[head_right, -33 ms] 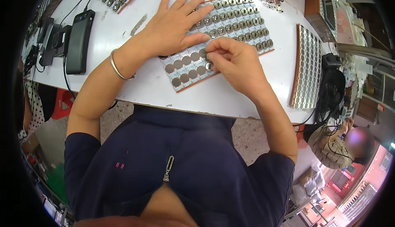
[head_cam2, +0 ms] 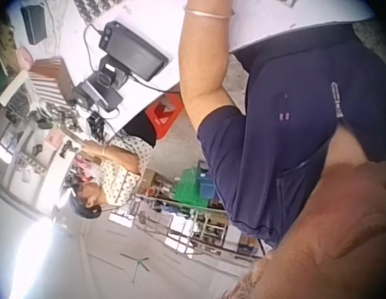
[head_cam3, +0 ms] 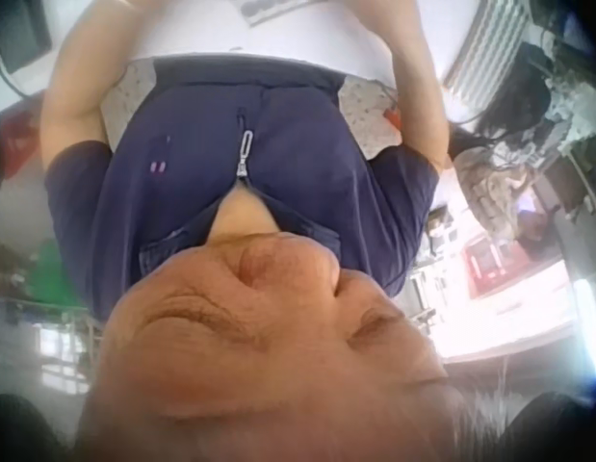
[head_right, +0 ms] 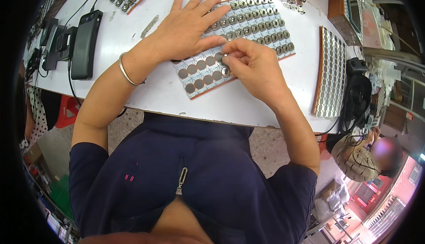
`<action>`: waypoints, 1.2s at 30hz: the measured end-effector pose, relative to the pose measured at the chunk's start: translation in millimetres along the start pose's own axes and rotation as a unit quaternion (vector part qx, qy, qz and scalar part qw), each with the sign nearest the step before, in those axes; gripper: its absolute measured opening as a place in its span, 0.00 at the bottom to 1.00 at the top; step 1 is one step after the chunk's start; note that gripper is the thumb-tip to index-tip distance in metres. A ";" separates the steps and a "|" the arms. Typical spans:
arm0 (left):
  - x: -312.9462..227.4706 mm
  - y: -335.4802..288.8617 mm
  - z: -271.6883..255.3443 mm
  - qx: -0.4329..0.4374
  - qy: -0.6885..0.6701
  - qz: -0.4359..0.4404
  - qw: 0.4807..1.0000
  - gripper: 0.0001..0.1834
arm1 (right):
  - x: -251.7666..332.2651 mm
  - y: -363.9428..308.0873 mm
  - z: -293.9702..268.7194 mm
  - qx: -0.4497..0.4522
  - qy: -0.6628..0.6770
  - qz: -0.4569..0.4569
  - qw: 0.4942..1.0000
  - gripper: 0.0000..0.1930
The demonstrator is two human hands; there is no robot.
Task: The person assembles small metal components onto an assembly strip by hand.
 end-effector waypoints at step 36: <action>-5.1 6.0 -8.9 0.011 -0.031 -0.001 0.999 0.37 | 29.1 -22.4 2.6 -0.215 -0.296 -0.254 0.895 0.10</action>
Point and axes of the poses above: each hand's wrist, its own y-axis towards the middle knuckle, its own z-axis out of the palm, x = y × z, the point moved 8 cm from there along y, towards the middle knuckle, and after that the axes turned 13 degrees about -y, right-handed, at the moved point
